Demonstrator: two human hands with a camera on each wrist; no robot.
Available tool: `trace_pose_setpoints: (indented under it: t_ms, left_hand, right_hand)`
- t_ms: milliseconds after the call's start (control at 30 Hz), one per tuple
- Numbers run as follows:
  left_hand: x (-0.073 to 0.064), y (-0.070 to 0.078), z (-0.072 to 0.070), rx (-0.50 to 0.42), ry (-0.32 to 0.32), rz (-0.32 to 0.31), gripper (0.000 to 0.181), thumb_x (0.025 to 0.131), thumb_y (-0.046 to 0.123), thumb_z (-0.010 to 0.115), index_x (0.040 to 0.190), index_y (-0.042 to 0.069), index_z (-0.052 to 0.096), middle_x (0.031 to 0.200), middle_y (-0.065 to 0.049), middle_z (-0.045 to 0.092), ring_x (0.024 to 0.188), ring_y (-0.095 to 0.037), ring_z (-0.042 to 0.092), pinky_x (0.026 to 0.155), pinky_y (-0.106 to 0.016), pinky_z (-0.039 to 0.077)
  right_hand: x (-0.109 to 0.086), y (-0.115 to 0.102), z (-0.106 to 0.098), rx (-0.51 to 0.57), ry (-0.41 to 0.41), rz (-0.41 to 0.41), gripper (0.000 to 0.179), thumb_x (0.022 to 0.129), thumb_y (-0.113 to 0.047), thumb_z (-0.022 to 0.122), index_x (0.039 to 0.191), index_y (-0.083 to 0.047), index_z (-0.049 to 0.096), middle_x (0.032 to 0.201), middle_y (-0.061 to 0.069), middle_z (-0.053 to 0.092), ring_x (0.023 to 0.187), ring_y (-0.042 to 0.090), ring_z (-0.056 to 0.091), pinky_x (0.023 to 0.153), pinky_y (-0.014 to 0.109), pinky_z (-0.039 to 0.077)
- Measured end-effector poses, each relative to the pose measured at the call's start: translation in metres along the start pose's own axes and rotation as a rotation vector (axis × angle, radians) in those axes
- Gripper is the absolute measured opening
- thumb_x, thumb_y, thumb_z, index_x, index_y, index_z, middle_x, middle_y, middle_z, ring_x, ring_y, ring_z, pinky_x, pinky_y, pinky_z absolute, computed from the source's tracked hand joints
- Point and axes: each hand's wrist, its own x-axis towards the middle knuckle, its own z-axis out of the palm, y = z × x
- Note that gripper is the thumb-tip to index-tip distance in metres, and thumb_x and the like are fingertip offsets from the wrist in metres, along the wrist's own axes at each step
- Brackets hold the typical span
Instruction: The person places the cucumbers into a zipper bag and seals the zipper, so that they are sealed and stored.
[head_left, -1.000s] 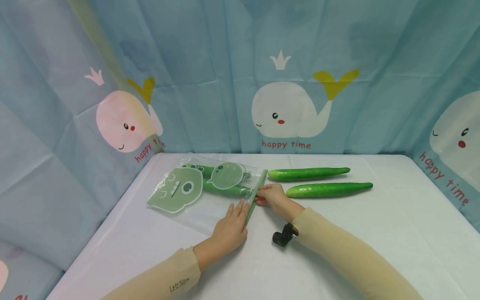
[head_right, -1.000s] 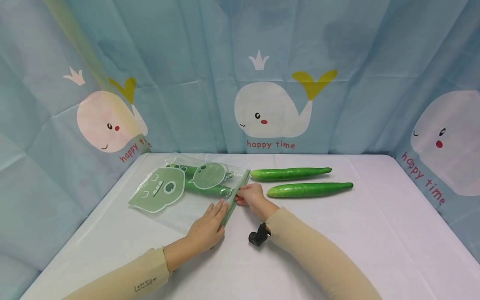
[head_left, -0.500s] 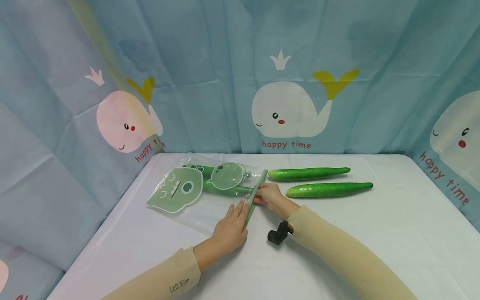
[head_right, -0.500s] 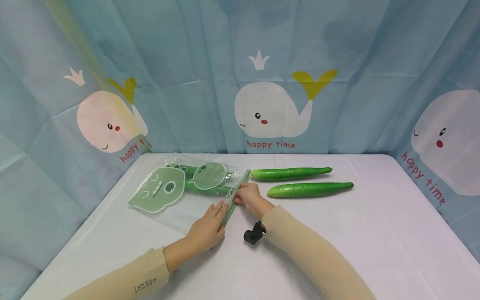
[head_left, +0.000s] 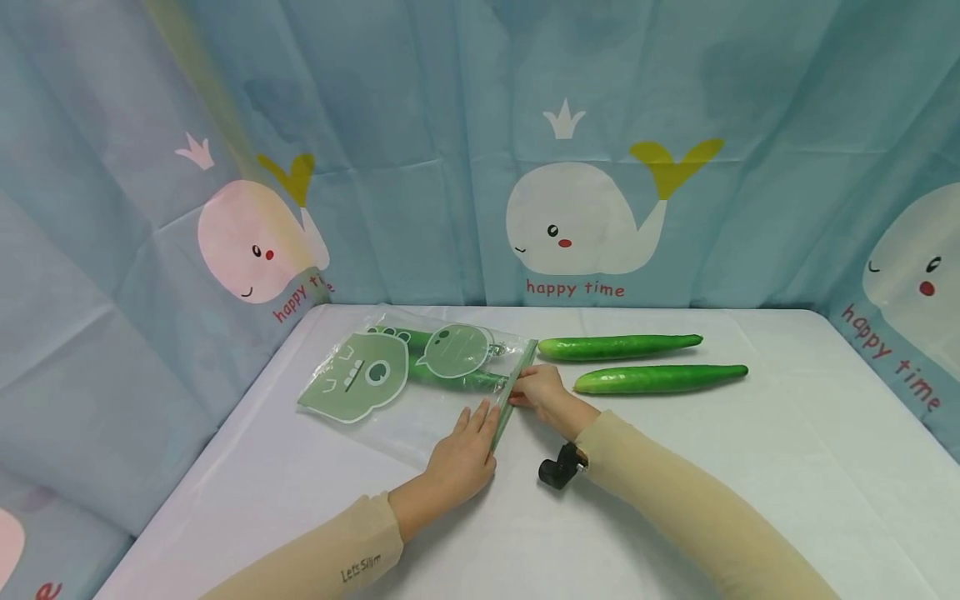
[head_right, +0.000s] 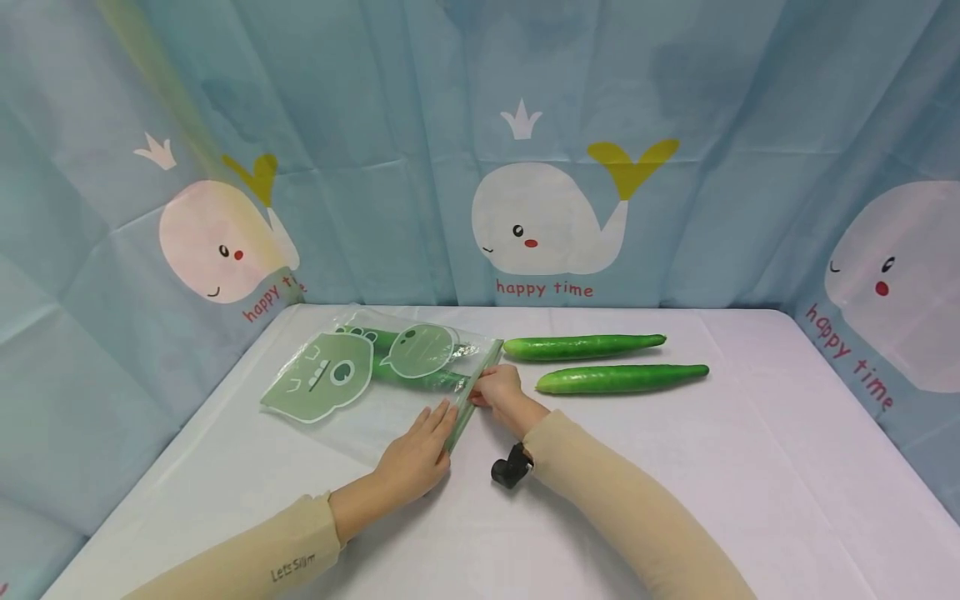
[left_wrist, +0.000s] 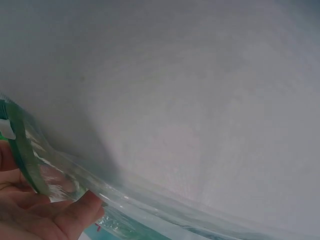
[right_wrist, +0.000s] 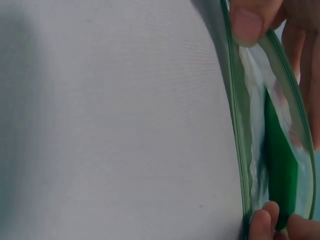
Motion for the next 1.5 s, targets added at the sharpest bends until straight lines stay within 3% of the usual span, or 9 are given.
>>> trace_pose_setpoints:
  t_ms: [267, 500, 700, 933, 1133, 1300, 1500]
  left_hand:
    - [0.001, 0.0, 0.003, 0.009, 0.004, 0.005, 0.056, 0.089, 0.007, 0.059, 0.141, -0.005, 0.044, 0.147, -0.022, 0.041, 0.13, -0.045, 0.042, 0.086, -0.049, 0.052]
    - [0.001, 0.001, 0.003, 0.002, 0.016, 0.008, 0.056, 0.088, 0.005, 0.058, 0.14, -0.006, 0.045, 0.147, -0.022, 0.042, 0.13, -0.044, 0.043, 0.085, -0.049, 0.052]
    - [0.001, 0.001, 0.002, -0.004, 0.009, 0.005, 0.056, 0.088, 0.005, 0.059, 0.14, -0.007, 0.044, 0.147, -0.021, 0.041, 0.13, -0.044, 0.043, 0.087, -0.049, 0.051]
    - [0.001, 0.0, 0.002, -0.003, -0.002, -0.001, 0.056, 0.088, 0.005, 0.059, 0.141, -0.007, 0.044, 0.147, -0.021, 0.041, 0.13, -0.043, 0.043, 0.091, -0.05, 0.049]
    - [0.001, 0.0, 0.001, -0.003, -0.01, 0.003, 0.057, 0.088, 0.006, 0.059, 0.142, -0.007, 0.043, 0.147, -0.02, 0.042, 0.13, -0.043, 0.044, 0.094, -0.05, 0.047]
    - [0.001, 0.0, 0.001, -0.052, -0.025, 0.002, 0.058, 0.088, 0.005, 0.057, 0.143, -0.007, 0.04, 0.148, -0.021, 0.04, 0.13, -0.044, 0.042, 0.097, -0.051, 0.045]
    - [0.004, 0.0, 0.003, -0.109, -0.031, -0.01, 0.058, 0.088, 0.003, 0.056, 0.143, -0.008, 0.04, 0.149, -0.022, 0.039, 0.13, -0.046, 0.041, 0.098, -0.052, 0.043]
  right_hand:
    - [0.005, 0.001, 0.0, 0.055, 0.01, 0.047, 0.021, 0.09, 0.011, 0.056, 0.111, 0.015, 0.059, 0.084, 0.013, 0.063, 0.058, 0.012, 0.059, 0.062, 0.023, 0.055]
    - [0.006, 0.0, 0.004, 0.144, -0.041, 0.064, 0.029, 0.091, 0.013, 0.054, 0.119, 0.017, 0.057, 0.109, 0.024, 0.063, 0.067, 0.013, 0.065, 0.065, 0.022, 0.055]
    - [0.007, 0.0, 0.007, 0.167, -0.068, 0.074, 0.037, 0.09, 0.015, 0.048, 0.127, 0.013, 0.054, 0.117, 0.025, 0.062, 0.078, 0.015, 0.066, 0.064, 0.021, 0.053]
    - [0.007, 0.001, 0.009, 0.223, -0.16, 0.063, 0.049, 0.089, 0.018, 0.039, 0.137, 0.011, 0.045, 0.12, 0.026, 0.058, 0.104, 0.031, 0.065, 0.084, 0.035, 0.054]
    - [0.008, 0.001, 0.009, 0.251, -0.231, 0.065, 0.06, 0.087, 0.02, 0.03, 0.145, 0.008, 0.034, 0.121, 0.025, 0.057, 0.114, 0.036, 0.06, 0.095, 0.045, 0.048]
    - [0.008, 0.002, 0.004, 0.295, -0.302, 0.073, 0.059, 0.092, 0.017, 0.026, 0.149, 0.007, 0.025, 0.139, 0.03, 0.045, 0.126, 0.042, 0.048, 0.102, 0.049, 0.041]
    - [0.003, 0.0, -0.007, 0.284, -0.349, 0.08, 0.051, 0.098, 0.01, 0.024, 0.149, 0.012, 0.017, 0.144, 0.033, 0.037, 0.131, 0.044, 0.041, 0.105, 0.05, 0.035]
